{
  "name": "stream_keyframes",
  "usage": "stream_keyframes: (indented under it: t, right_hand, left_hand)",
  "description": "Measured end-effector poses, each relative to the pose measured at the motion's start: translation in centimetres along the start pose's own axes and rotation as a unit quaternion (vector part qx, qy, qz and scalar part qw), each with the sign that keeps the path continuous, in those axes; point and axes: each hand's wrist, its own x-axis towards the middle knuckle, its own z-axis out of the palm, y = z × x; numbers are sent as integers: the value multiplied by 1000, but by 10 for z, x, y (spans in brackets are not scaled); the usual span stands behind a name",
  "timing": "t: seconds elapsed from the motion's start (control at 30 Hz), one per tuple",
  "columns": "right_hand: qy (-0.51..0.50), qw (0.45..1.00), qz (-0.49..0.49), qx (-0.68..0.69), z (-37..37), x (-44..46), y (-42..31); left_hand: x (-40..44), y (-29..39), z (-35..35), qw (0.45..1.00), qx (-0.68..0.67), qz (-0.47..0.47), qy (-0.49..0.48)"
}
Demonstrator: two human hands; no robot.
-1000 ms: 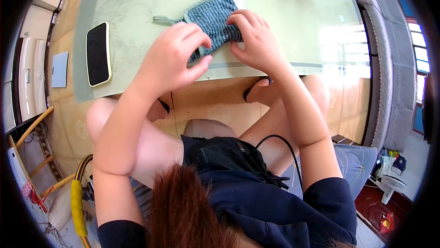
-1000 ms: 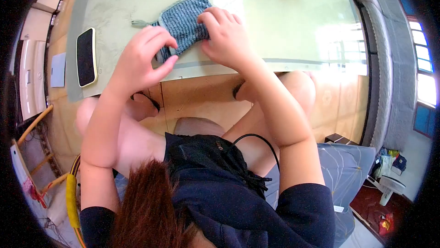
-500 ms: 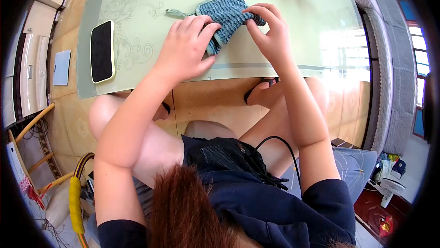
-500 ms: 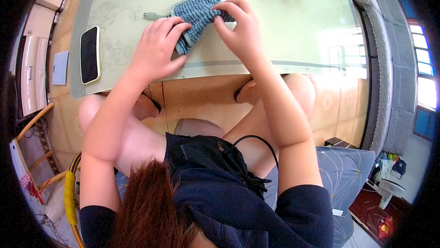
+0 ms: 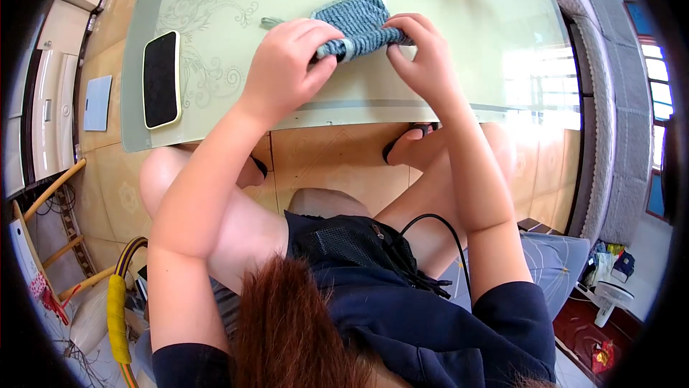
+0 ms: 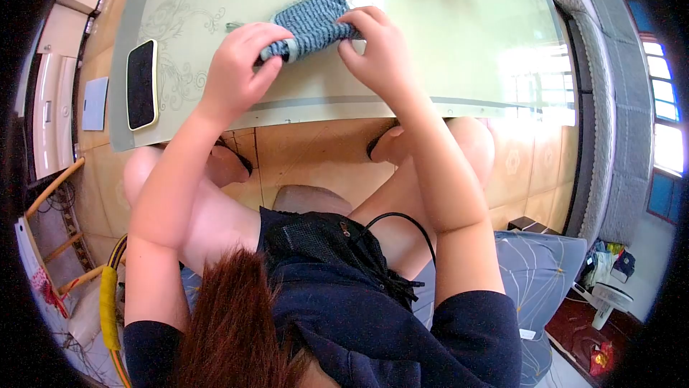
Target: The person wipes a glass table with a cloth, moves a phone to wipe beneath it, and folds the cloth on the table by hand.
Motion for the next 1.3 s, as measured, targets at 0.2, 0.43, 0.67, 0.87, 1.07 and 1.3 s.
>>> stream_keyframes:
  t: [0.2,0.43,0.67,0.87,1.07,1.3]
  right_hand:
    - [-35,918,177,352,-25,4,-15]
    - [-48,841,303,445,-24,7,-19]
    - [58,994,-74,-49,5,3,-16]
    - [-53,989,-108,-88,34,-18,-26]
    - [-73,978,-97,-170,51,-20,-16]
    - [-72,973,-95,-199,55,-31,-23]
  left_hand:
    - [1,7,-19,902,-311,-297,28]
    - [4,-1,-23,743,-503,-441,24]
    - [2,-8,-14,991,25,-130,10]
    - [-17,15,12,988,107,-34,-106]
    - [-25,4,29,973,165,-43,-156]
    - [-29,14,26,962,184,-67,-192]
